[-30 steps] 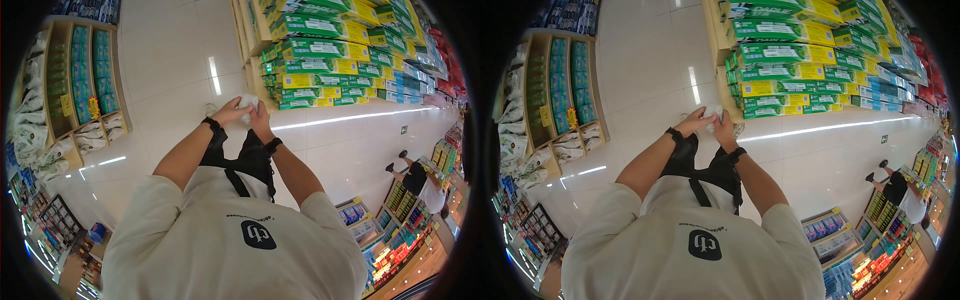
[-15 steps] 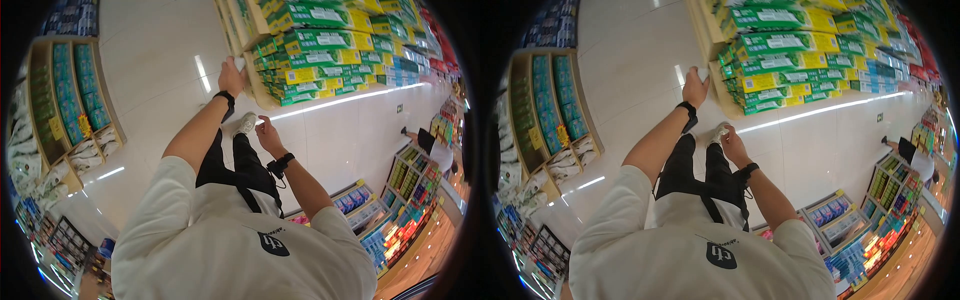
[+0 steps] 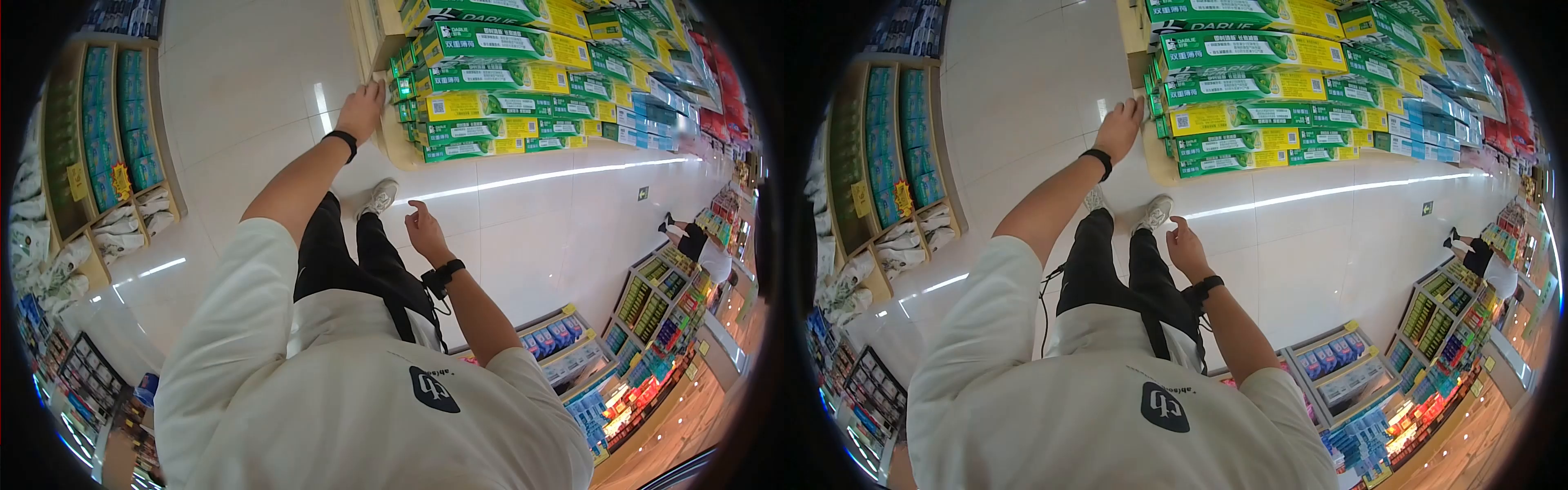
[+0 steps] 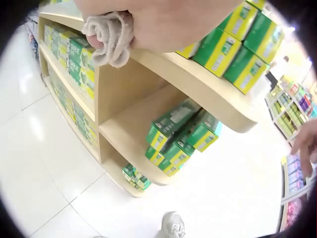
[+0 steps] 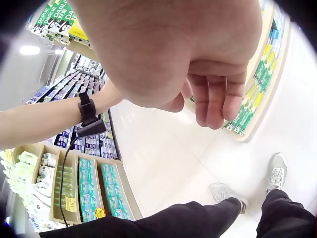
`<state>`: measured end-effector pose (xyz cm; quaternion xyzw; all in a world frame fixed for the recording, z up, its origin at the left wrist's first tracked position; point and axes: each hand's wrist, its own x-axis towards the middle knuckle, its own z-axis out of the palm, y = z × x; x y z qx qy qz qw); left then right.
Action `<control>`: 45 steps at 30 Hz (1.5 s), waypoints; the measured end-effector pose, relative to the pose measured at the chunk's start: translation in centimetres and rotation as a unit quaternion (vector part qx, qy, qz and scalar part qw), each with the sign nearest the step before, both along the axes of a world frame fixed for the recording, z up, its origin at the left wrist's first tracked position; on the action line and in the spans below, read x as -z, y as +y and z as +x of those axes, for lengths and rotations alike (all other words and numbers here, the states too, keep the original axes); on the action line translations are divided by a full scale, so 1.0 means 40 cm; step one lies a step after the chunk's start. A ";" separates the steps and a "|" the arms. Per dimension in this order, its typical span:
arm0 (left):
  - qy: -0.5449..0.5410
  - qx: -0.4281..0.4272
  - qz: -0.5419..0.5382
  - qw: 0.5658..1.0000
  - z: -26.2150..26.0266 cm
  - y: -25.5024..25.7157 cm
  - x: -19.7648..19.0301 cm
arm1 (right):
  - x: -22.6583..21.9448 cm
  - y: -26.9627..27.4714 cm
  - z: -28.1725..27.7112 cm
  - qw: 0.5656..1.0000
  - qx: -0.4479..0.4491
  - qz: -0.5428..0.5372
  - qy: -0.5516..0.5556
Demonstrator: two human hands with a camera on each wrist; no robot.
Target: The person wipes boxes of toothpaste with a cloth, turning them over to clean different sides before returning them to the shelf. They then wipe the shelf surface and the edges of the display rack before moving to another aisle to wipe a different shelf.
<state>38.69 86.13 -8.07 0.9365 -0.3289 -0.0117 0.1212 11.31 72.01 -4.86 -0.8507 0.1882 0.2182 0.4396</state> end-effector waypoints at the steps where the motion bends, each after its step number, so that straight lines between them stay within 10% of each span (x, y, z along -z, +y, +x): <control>1: -0.031 0.034 0.041 0.998 -0.024 0.004 0.006 | 0.003 -0.006 -0.005 1.000 -0.002 -0.002 0.013; 10: -0.051 0.069 0.163 0.983 -0.326 -0.085 -0.020 | -0.018 -0.010 0.042 0.999 -0.043 -0.007 0.007; 14: 0.047 0.086 0.154 0.983 -0.337 -0.068 -0.033 | -0.018 -0.016 0.044 0.999 -0.052 -0.001 -0.009; 21: 0.015 -0.121 0.020 0.992 -0.142 -0.033 -0.021 | 0.005 -0.063 -0.021 0.999 -0.036 -0.005 0.009; 29: -0.011 0.004 0.127 0.992 -0.306 -0.098 0.020 | 0.013 -0.097 -0.098 0.999 -0.015 -0.020 0.039; 35: 0.048 -0.057 0.096 0.993 -0.415 -0.149 0.060 | 0.022 -0.099 -0.106 0.998 -0.049 -0.022 0.033; 40: 0.284 0.153 0.072 0.944 -0.347 0.070 -0.102 | -0.008 -0.101 -0.049 0.994 -0.104 -0.005 0.011; 45: 0.279 -0.050 -0.011 0.959 -0.415 0.431 -0.108 | -0.055 -0.095 0.043 0.991 -0.134 0.027 -0.007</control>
